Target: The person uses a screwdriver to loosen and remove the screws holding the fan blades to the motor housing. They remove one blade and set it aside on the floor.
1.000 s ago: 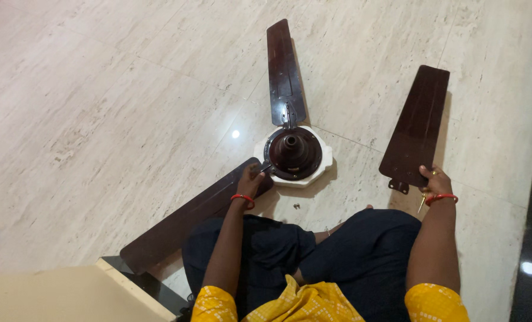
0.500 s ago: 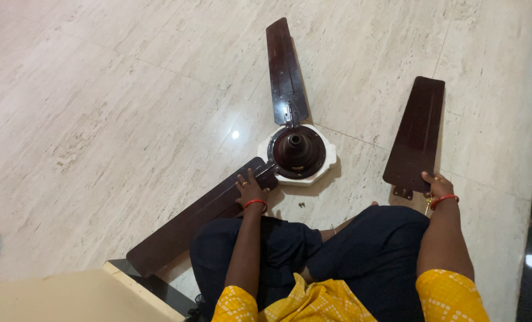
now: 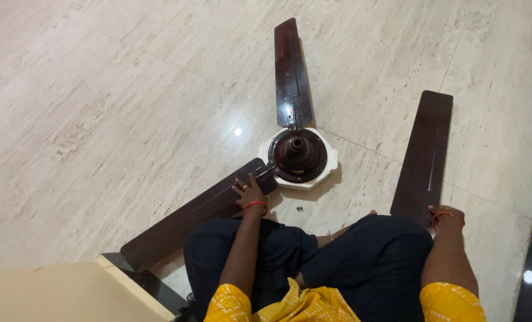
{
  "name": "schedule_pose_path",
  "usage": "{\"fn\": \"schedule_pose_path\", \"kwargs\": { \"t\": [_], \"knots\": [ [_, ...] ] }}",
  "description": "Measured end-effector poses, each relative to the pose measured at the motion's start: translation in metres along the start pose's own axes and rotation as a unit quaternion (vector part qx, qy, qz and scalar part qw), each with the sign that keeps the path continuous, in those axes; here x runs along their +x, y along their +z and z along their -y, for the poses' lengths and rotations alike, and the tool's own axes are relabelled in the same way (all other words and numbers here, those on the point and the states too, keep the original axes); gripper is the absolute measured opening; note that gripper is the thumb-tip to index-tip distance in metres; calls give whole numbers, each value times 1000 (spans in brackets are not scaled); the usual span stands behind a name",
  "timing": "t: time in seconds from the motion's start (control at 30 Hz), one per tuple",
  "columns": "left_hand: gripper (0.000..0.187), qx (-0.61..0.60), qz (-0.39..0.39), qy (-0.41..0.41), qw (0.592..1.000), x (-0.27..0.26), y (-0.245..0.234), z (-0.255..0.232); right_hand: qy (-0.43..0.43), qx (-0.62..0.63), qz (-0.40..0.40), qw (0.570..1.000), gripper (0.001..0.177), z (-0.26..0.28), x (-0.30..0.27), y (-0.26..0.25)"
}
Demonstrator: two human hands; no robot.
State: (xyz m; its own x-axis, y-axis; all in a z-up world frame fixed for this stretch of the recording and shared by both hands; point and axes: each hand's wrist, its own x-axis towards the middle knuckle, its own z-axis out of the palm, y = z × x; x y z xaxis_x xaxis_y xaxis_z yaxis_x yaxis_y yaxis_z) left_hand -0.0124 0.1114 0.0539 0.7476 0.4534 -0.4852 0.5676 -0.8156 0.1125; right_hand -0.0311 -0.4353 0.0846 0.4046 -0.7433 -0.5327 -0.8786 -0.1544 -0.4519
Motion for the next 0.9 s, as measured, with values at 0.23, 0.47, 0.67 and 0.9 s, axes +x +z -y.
{"fn": "schedule_pose_path", "kwargs": {
  "t": [0.23, 0.47, 0.67, 0.9],
  "knots": [
    [95, 46, -119, 32, 991, 32, 43, 5, -4, -84, -57, 995, 48, -6, 2, -1],
    [103, 22, -51, 11, 998, 16, 23, -5, -267, -214, -101, 934, 34, 59, 2, 4],
    [107, 9, -50, -1, 999, 7, 12, -11, -406, -194, 172, 876, 41, 143, -38, 116],
    [106, -7, -69, 34, 997, 7, 22, -9, -590, -254, 182, 744, 99, 141, -67, 242]
  ]
}}
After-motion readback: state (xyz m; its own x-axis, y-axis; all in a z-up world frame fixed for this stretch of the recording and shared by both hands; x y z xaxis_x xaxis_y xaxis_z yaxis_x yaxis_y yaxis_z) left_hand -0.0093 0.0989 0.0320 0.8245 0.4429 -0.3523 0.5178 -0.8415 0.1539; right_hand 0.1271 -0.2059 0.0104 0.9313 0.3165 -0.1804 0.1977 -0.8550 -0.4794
